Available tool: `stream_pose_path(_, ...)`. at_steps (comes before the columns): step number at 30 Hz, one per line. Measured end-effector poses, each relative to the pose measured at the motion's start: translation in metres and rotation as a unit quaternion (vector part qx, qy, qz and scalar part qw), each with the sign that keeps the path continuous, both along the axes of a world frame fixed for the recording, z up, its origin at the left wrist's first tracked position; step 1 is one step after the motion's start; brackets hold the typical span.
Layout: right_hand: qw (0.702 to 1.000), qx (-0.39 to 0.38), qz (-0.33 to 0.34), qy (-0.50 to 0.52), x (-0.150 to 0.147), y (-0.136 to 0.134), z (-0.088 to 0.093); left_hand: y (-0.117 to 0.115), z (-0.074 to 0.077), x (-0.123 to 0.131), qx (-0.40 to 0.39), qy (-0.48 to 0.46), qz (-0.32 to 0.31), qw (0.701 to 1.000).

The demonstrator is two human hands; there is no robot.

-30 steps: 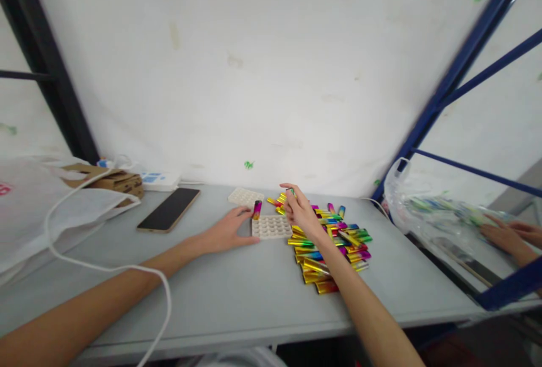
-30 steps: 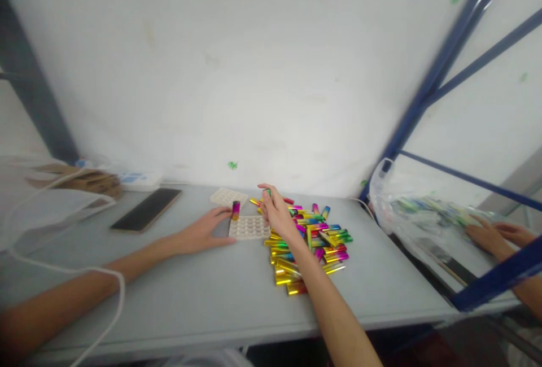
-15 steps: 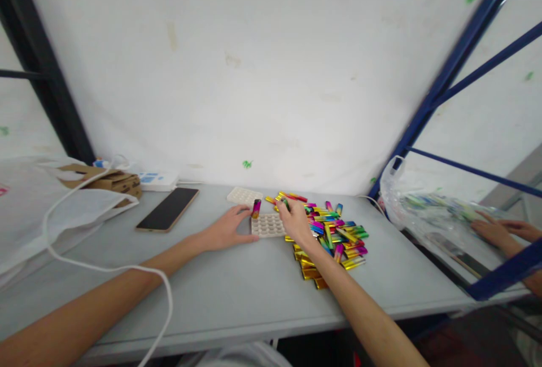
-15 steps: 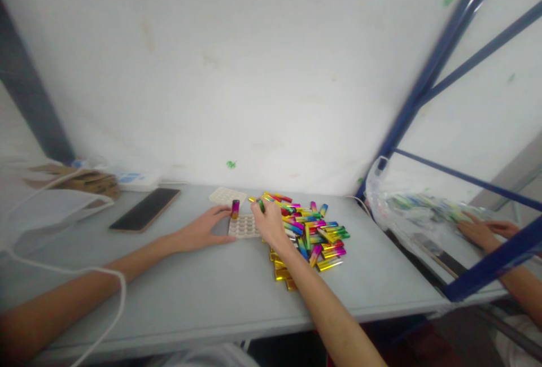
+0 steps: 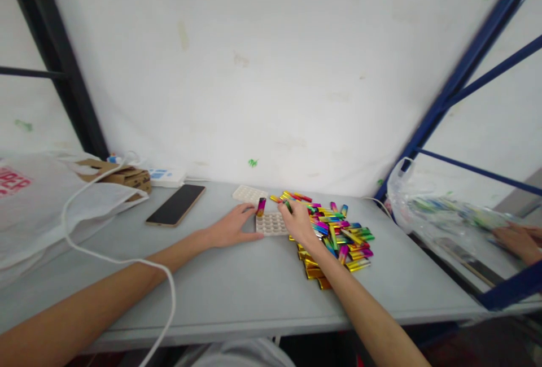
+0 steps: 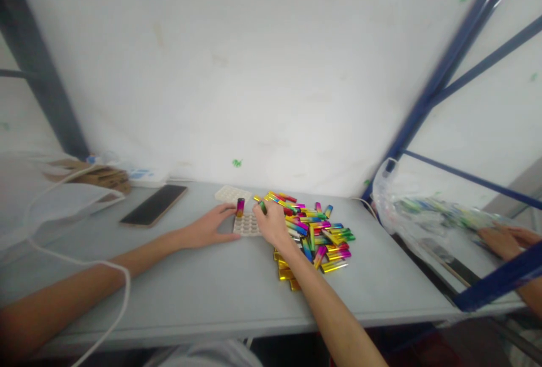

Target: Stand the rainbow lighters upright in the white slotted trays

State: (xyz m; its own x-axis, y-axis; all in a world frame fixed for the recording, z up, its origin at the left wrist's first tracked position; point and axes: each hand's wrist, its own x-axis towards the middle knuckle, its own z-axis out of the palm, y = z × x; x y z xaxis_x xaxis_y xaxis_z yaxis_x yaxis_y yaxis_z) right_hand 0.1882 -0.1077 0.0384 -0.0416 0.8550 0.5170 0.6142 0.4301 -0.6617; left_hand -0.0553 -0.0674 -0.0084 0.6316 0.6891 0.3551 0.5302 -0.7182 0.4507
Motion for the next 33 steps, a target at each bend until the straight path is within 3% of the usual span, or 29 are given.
stream_pose_path(12, 1.000, 0.015, 0.024, 0.000, 0.000, -0.006, 0.002, 0.001, -0.002, 0.000, 0.006, -0.005, 0.002, 1.000)
stream_pose_path(20, 0.984, 0.073, 0.087, -0.135, 0.011, -0.001, -0.001, 0.000, -0.002, 0.002, 0.004, 0.000, -0.004, 1.000)
stream_pose_path(26, 0.984, 0.015, 0.077, -0.159, 0.013, 0.003, -0.004, 0.000, -0.003, 0.002, -0.001, -0.008, -0.005, 1.000)
stream_pose_path(33, 0.980, 0.007, 0.098, -0.171, 0.004, 0.008, -0.012, -0.002, -0.001, 0.002, 0.000, -0.014, -0.011, 1.000)
